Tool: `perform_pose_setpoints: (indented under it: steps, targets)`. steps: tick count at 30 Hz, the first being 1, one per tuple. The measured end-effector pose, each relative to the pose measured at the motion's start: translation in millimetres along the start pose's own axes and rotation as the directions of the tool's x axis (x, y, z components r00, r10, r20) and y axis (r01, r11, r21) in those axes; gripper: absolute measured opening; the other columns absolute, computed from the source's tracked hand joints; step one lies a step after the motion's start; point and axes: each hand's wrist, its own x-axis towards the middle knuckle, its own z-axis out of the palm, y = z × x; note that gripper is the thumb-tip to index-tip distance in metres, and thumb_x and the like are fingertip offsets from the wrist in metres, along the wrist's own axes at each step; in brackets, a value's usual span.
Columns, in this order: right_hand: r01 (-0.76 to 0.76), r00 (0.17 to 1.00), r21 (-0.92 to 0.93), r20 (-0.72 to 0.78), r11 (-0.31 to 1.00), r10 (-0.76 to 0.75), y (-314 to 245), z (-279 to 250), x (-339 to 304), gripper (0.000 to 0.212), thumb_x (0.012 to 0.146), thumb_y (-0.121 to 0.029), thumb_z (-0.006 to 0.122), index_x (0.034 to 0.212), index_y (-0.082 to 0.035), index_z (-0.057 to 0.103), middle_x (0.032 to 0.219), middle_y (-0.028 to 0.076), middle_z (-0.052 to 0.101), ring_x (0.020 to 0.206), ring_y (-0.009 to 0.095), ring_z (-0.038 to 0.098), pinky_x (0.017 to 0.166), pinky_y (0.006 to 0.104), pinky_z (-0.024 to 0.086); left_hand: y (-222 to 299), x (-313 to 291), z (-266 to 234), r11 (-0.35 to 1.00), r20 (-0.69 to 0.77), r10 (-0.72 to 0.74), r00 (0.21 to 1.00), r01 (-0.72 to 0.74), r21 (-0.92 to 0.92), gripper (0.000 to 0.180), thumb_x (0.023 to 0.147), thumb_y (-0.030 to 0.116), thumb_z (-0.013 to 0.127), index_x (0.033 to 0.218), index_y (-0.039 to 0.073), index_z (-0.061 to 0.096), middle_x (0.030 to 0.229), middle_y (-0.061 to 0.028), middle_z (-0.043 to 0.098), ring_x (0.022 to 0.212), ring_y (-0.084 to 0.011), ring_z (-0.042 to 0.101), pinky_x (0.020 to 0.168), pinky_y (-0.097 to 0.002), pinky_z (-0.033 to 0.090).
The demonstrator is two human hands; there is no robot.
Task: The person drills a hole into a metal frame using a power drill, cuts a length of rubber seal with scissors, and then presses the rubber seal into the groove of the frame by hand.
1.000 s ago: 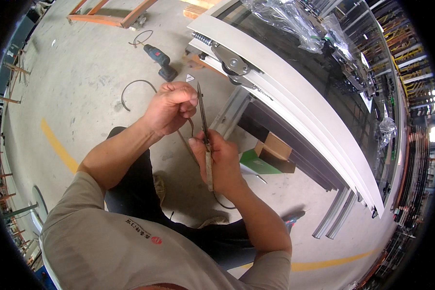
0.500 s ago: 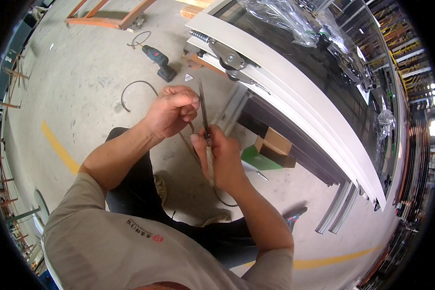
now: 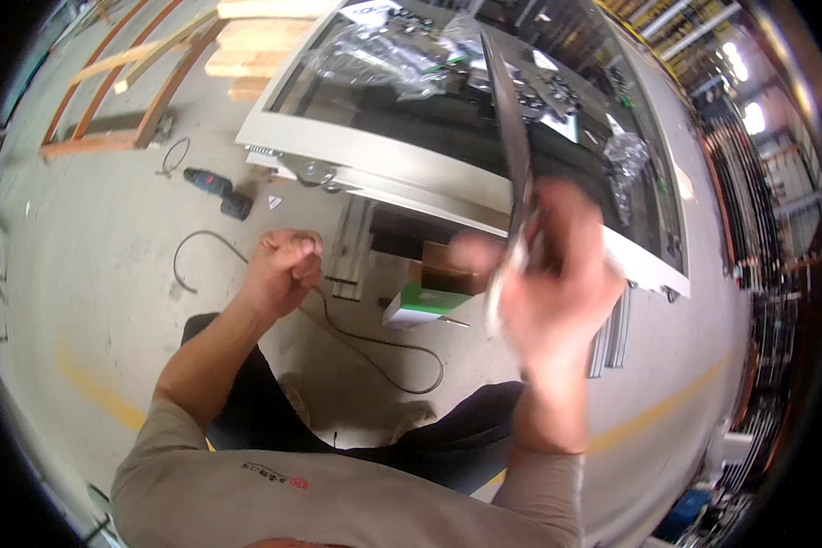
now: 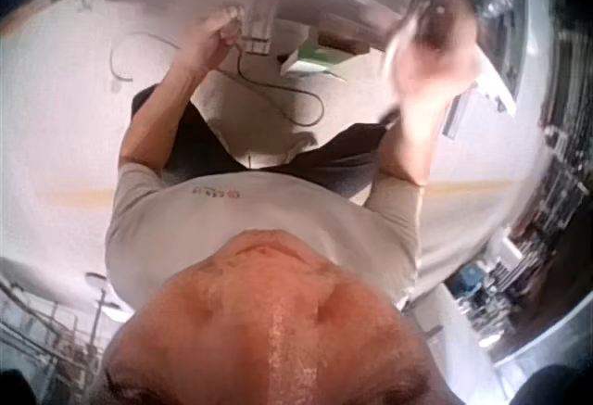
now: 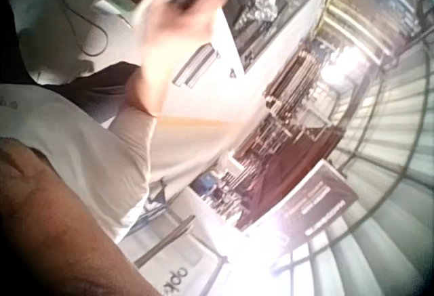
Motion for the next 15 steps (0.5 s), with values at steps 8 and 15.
perform_pose_setpoints:
  steps: [8,15]
  targets:
    - [-0.165,0.936,-0.26,0.263,0.951,0.235,39,-15,87,0.046,0.08,-0.016,0.078,0.118,0.007,0.067,0.083,0.026,0.068,0.075,0.034,0.07,0.074,0.04,0.053,-21,9,18,0.928,0.029,-0.191,0.981,0.171,0.33,0.011,0.087,0.007,0.067,0.088,-0.003,0.07,0.061,0.0002,0.052,0.052,-0.0089,0.044,0.049,-0.0257,0.034]
    - [0.02,0.967,-0.443,0.235,0.897,0.095,27,-15,75,0.043,0.089,-0.012,0.07,0.126,0.006,0.062,0.11,0.027,0.064,0.1,0.045,0.064,0.089,0.045,0.051,-23,10,31,0.895,0.172,-0.179,0.969,0.088,0.436,0.014,0.092,0.007,0.062,0.096,-0.004,0.069,0.069,-0.0015,0.057,0.061,-0.0081,0.051,0.053,-0.0239,0.038]
